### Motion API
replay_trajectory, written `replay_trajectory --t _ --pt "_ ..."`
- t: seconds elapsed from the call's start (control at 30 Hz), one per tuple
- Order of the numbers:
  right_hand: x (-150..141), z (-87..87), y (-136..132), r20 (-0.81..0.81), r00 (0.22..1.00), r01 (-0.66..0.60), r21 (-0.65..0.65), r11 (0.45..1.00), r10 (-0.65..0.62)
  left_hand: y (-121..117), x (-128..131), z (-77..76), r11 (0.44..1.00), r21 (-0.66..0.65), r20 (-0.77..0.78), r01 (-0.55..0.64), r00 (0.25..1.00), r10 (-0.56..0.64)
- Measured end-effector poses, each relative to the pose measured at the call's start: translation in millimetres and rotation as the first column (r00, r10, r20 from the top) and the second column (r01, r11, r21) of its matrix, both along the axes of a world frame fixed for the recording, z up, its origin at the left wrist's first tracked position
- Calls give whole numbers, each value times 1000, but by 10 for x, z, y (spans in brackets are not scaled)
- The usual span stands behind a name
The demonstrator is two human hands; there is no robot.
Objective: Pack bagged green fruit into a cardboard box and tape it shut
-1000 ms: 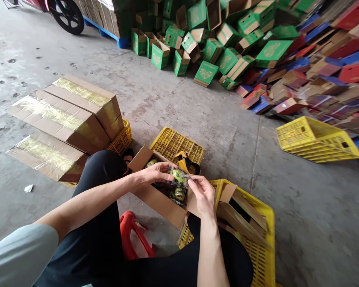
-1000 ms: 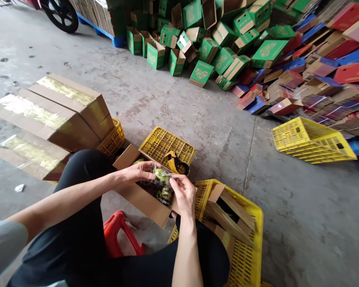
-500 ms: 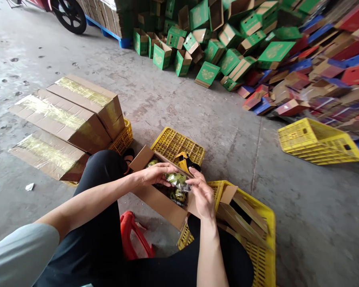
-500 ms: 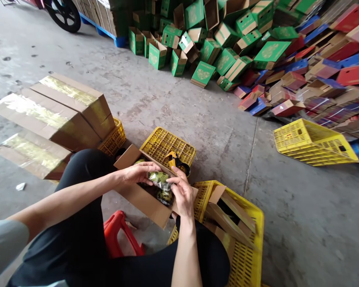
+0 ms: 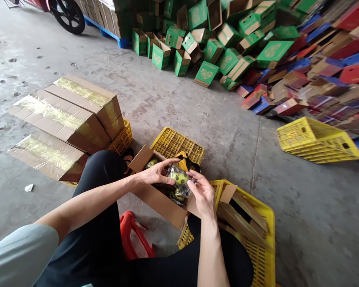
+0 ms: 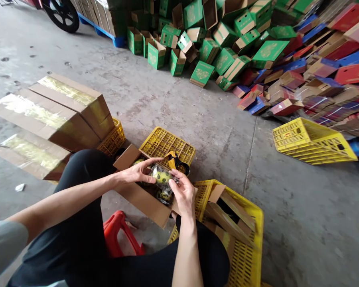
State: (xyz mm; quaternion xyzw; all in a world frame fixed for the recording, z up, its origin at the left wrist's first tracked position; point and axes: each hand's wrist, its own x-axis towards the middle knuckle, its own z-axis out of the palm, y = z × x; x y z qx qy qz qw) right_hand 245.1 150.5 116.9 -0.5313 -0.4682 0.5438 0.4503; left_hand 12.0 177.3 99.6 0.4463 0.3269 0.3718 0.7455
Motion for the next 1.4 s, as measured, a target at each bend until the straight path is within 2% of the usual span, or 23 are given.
replay_trajectory --t 0.17,0.33,0.53,0.6,0.67,0.73,0.8,0.87,0.93,0.97,1.03,1.17,1.23,1.3,1.33,1.4 --pt "18 -16 0 -7 1000 16 55 998 -15 29 41 -71 998 -56 89 -11 996 16" --pt "-4 -33 -5 -13 1000 -21 72 997 22 33 47 -109 999 -26 56 22 998 -21" --pt "22 46 0 19 995 -96 46 994 95 97 -66 -45 985 160 -158 62 987 -36" --pt "117 91 10 69 987 -148 11 989 147 147 -164 19 965 254 -311 70 950 13" --pt "242 106 18 167 958 -228 -40 973 232 197 -276 76 935 340 -487 100 869 84" --pt "350 77 15 297 889 -327 -119 937 348 235 -375 97 912 386 -616 139 774 143" --pt "395 11 -2 459 768 -390 -219 894 447 253 -439 66 900 398 -699 178 694 172" --pt "355 -68 -33 656 586 -372 -303 877 475 252 -463 -4 888 406 -752 215 631 191" --pt "244 -138 -72 805 370 -334 -351 875 464 238 -457 -83 859 446 -774 251 590 229" --pt "171 -166 -91 846 273 -324 -367 872 458 229 -449 -114 837 477 -777 269 574 259" --pt "13 -213 -127 878 128 -318 -404 857 461 215 -431 -143 783 538 -781 313 535 323" --pt "-254 -283 -179 873 -75 -292 -481 826 482 202 -406 -90 716 564 -816 412 414 404" --pt "-319 -303 -189 870 -117 -280 -491 825 479 192 -395 -57 698 547 -831 462 399 387" --pt "-317 -305 -179 881 -92 -273 -470 839 464 170 -384 -44 687 522 -848 506 393 355" --pt "-291 -300 -165 889 -51 -275 -451 849 456 155 -378 -45 687 506 -859 522 377 346" --pt "-198 -279 -122 894 85 -286 -402 870 441 123 -366 -51 701 467 -884 539 314 347"
